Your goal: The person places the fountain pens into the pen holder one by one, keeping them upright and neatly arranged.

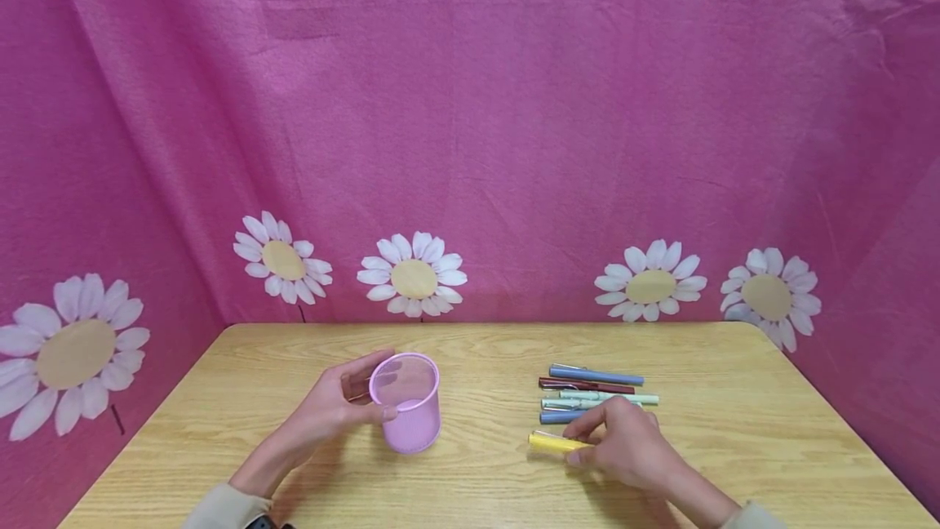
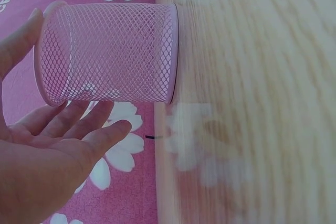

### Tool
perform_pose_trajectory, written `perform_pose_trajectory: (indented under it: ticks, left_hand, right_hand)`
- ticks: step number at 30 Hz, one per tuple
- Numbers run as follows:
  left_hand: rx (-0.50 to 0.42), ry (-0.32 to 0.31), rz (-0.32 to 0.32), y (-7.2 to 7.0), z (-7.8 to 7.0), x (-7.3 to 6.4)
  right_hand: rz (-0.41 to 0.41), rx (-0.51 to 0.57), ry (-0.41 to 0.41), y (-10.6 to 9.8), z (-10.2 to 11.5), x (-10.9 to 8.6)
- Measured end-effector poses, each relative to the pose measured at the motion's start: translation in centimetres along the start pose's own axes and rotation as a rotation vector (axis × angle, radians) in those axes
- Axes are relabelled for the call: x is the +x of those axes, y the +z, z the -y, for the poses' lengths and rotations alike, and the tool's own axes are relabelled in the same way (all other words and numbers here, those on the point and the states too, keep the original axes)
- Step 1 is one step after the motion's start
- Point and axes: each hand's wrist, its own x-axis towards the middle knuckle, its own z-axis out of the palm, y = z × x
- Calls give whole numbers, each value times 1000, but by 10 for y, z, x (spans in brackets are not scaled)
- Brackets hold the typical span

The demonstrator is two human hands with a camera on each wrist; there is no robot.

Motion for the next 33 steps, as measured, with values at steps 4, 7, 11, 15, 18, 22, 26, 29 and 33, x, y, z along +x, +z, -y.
perform_pose_trajectory:
  ticks: [4, 7, 11, 15, 18, 22, 26, 29, 33]
  left_hand:
    - [2, 1, 3, 0, 0, 0]
    - [5, -1, 5, 0, 0, 0]
    - [-6, -5, 9, 0, 0, 0]
    - [-18, -7, 13, -1, 0, 0]
    - [-21, -7, 16, -1, -1, 0]
    - [-17, -5, 10, -1, -2, 0]
    - [-14, -6, 1, -2, -2, 1]
    - [-17, -10, 1, -1, -1, 1]
    - [-17, -11, 1, 0, 1, 1]
  right_hand:
    - [2, 81, -35, -3, 9, 4]
    - [-8, 120, -47, -5, 20, 6]
    - [-20, 155, -33, -8, 36, 8]
    - [-26, 184, -16, -11, 53, 12]
    - [-30, 204, -28, -13, 63, 15]
    - [-51, 215, -47, -15, 74, 20]
    - [-65, 244, -51, -17, 87, 27]
    - [-81, 248, -54, -17, 97, 31]
    - [-107, 223, -84, -18, 110, 39]
